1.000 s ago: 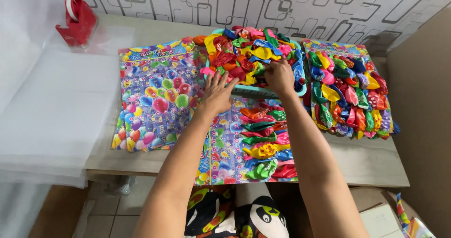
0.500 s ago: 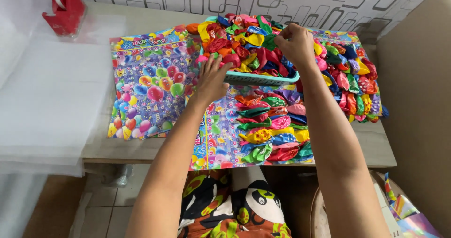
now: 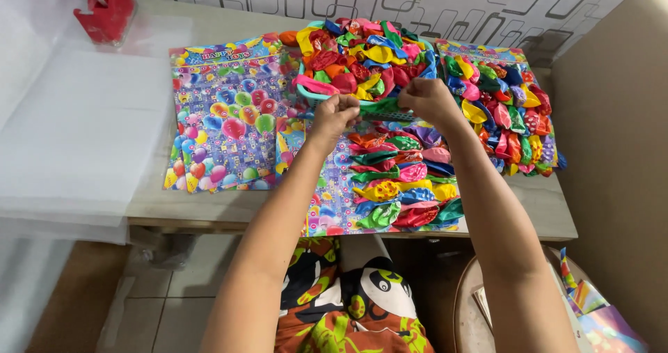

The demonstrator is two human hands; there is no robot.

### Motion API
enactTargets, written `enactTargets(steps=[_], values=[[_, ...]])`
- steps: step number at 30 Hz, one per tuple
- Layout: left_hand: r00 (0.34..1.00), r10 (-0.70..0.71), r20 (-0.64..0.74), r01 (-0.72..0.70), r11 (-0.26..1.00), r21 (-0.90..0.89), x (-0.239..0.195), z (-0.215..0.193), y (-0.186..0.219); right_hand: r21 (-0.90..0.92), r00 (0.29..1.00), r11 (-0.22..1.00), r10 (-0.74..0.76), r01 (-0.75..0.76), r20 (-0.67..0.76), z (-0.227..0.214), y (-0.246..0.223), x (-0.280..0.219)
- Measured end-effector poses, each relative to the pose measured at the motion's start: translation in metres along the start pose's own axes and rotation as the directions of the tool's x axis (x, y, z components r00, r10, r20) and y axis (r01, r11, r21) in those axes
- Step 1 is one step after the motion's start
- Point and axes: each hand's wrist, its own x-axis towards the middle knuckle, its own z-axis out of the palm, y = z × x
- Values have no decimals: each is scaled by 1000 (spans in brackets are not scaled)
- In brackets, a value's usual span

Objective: Organizing and arranging colorful balloons onto decorative display cards from a central basket.

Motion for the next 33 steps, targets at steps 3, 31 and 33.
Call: enactTargets(steps=[3,31,33], values=[[997,36,70,-52,965,257,13,-17,-39,-204,997,976,78,-73,18,14,45,-2],[976,-121,179,-146,241,960,41,-33,-19,-434,741,711,-659,554,-134,144,81,12],[974,-137,179,-133,289,948,37,-32,-9,-532,629,602,-761,596,-157,147,86,15]])
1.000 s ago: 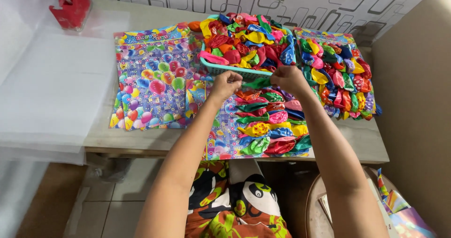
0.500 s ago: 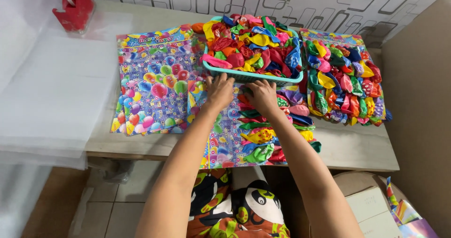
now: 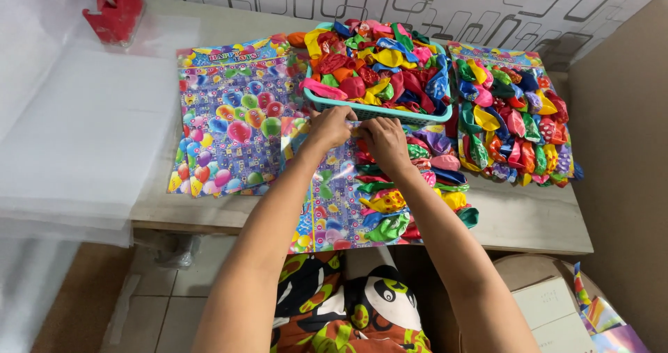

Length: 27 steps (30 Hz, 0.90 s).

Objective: Organizing and arranging colorful balloons onto decorative display cards from a central basket.

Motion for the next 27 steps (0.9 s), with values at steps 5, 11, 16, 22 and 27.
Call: enactTargets(steps=[5,11,16,22,27], values=[[999,-34,18,34,999,-31,-1,-4,1,10,990,990,-138,139,-13,-13,-18,7],[999,-34,40,35,998,-44,-11,-13,8,24,995,995,-100,100,-16,-24,-20,5],[998,-23,52,27,997,-78,-14,-20,11,128,997,989,-72,74,-26,-22,-24,8],[998,-28,52,31,997,-64,-16,-21,14,187,999,982,-9,16,-35,-23,-21,9],[999,-16,44,18,999,-50,-14,-19,9,141,999,990,-22,28,-43,-35,-33,15]])
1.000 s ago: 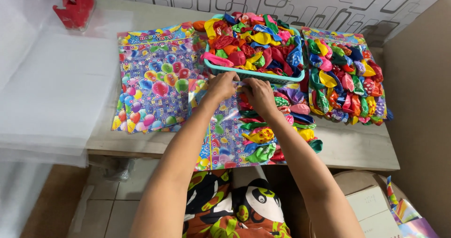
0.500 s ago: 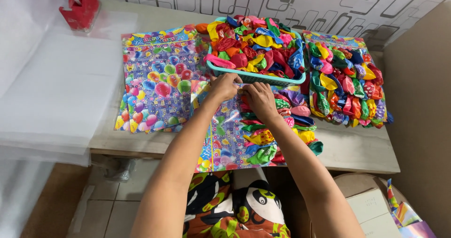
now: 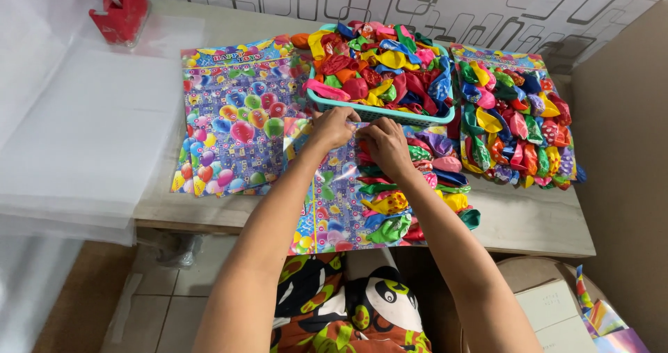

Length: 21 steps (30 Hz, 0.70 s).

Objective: Organizing and arranging colorful balloons onto decorative display cards from a central basket.

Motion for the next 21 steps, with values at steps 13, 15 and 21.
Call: enactTargets(steps=[13,15,21], values=[[999,39,-18,-39,999,5,-1,2,-3,-5,999,1000,22,-22,45,10,15,-3],[999,40,-21,-40,999,7,-2,1,-3,-59,999,998,-7,10,49,6,11,-1],[998,57,-25,-58,998,-19,-6,-1,-2,-58,997,996,76,-74,23,20,20,-11]])
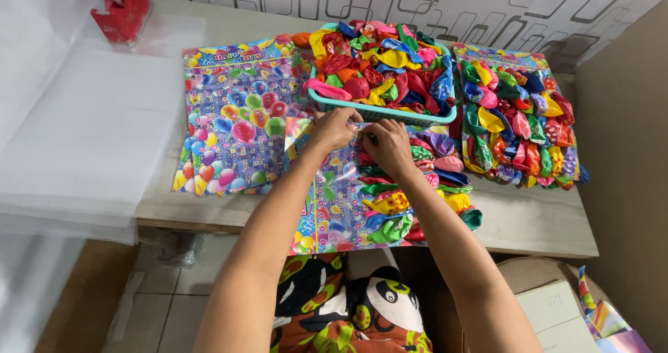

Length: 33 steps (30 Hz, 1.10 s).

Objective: Organizing and arranging colorful balloons onto decorative display cards from a central basket.

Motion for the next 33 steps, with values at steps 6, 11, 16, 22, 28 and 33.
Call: enactTargets(steps=[6,11,16,22,28,33], values=[[1000,14,-2,-14,1000,6,0,2,2,-22,995,997,70,-72,-75,8,3,-6],[1000,20,-5,-20,1000,1,7,7,-3,99,987,983,157,-153,-39,-6,-9,-4],[999,32,-1,-32,999,-4,2,2,-2,173,963,947,268,-271,41,-8,-11,-6],[999,35,4,-35,999,-13,-5,-4,5,129,972,964,236,-231,-23,-9,-17,-3],[999,37,-1,-37,999,-20,-9,-4,3,74,991,990,125,-121,-52,-1,2,-12],[999,43,-13,-43,999,-9,-7,1,-1,-76,991,995,-75,67,-108,-16,-18,-3]])
